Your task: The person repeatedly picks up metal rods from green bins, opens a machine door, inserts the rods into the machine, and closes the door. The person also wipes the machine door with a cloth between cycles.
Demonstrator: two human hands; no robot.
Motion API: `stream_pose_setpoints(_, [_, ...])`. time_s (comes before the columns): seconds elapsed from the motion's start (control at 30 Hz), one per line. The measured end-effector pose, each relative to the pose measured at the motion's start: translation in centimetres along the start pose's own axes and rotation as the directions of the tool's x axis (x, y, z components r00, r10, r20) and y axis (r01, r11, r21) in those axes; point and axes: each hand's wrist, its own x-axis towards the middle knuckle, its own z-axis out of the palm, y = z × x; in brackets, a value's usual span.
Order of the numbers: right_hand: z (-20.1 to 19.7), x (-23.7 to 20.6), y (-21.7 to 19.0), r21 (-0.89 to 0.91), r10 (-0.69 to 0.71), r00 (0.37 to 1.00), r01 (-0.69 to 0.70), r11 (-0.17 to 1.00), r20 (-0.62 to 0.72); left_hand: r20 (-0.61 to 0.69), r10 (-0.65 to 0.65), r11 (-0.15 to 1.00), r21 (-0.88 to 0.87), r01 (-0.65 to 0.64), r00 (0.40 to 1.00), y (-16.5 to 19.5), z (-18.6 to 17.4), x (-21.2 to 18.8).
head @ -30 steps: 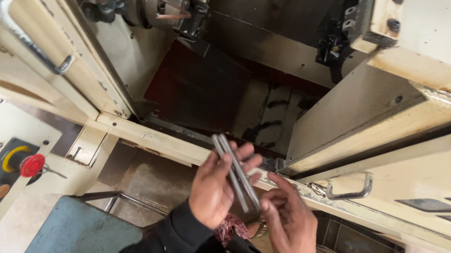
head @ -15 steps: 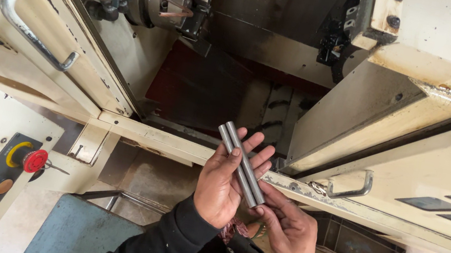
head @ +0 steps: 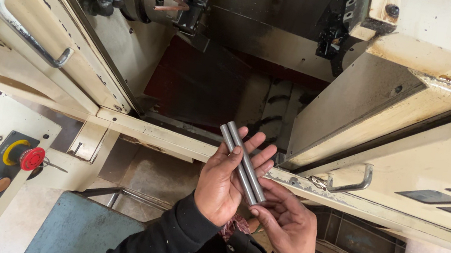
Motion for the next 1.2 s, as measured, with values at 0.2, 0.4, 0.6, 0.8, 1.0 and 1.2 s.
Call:
stream_pose_setpoints(0.2, [-0.6,0.2,-0.5,0.066,0.003,0.993,-0.011,0.998,0.119,-0.013,-0.008,1.000,-0.004,0.008,1.000,0.2,-0.3,0.0])
stream_pose_setpoints(0.4, [-0.7,0.5,-0.2,0.075,-0.015,0.995,0.007,0.997,0.101,0.003,0.008,0.997,0.076,-0.009,1.000,0.2,0.0,0.0])
stream_pose_setpoints(0.6, [-1.4,0.9,0.0,0.085,0.034,0.990,-0.046,0.995,0.140,0.081,0.047,0.972,0.226,-0.064,0.996,0.6,0.6,-0.3])
stream_pose_setpoints(0.8, [-0.8,1.6,0.4,-0.026,0.074,0.993,-0.072,0.997,0.089,0.122,0.101,0.908,0.394,-0.141,0.987,0.1,1.0,-0.4])
stream_pose_setpoints(1.0, [-0.6,2.2,-0.1,-0.252,0.126,0.990,-0.105,0.962,0.065,0.313,0.032,0.788,0.576,-0.216,0.949,0.0,0.9,-0.9])
stream_pose_setpoints(1.2, [-0.8,2.7,-0.4,-0.400,0.074,0.995,-0.042,0.915,0.064,0.238,-0.038,0.723,0.677,-0.137,0.971,0.1,1.1,-1.0])
